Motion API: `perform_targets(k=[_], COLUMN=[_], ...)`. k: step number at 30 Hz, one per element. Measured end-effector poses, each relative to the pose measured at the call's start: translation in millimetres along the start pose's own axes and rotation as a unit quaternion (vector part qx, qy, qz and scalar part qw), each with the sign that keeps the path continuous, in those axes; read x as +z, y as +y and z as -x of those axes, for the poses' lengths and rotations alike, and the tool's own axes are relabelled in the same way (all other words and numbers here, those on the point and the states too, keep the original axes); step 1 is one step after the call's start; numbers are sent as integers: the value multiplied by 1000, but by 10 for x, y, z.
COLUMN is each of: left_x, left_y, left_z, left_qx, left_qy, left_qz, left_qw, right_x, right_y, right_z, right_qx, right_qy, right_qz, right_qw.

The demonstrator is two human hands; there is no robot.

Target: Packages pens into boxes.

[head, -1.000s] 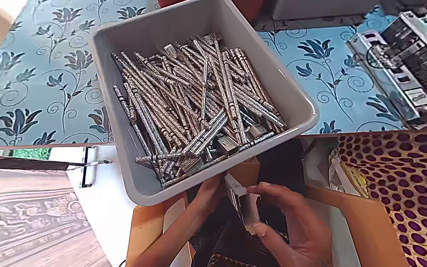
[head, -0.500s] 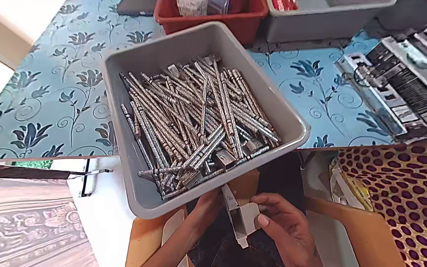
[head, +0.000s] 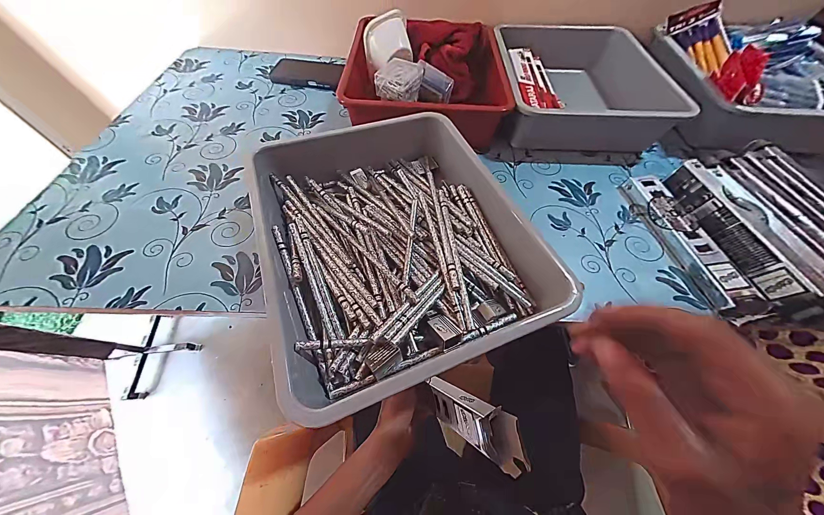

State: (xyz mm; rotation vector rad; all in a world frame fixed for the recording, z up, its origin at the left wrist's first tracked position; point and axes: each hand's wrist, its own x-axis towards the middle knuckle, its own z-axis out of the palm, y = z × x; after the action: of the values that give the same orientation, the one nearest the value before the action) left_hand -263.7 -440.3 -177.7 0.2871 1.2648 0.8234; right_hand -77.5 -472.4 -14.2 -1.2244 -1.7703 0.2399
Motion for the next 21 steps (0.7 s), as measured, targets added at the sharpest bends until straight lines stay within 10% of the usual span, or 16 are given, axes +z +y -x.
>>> perform_targets(k=[7,21], left_x=[-38,-18], left_y=[65,131], left_z=[-59,-66], left_qx=[4,-20], left_qy=[3,-3], left_qz=[-19,8], left_qw=[1000,1000], right_x=[536,80], right_y=[171,120], right_z=[-1032,-477], right_qx=[4,-5], right_qy=[-313,84], right_qz=[202,30], right_qw=[928,996])
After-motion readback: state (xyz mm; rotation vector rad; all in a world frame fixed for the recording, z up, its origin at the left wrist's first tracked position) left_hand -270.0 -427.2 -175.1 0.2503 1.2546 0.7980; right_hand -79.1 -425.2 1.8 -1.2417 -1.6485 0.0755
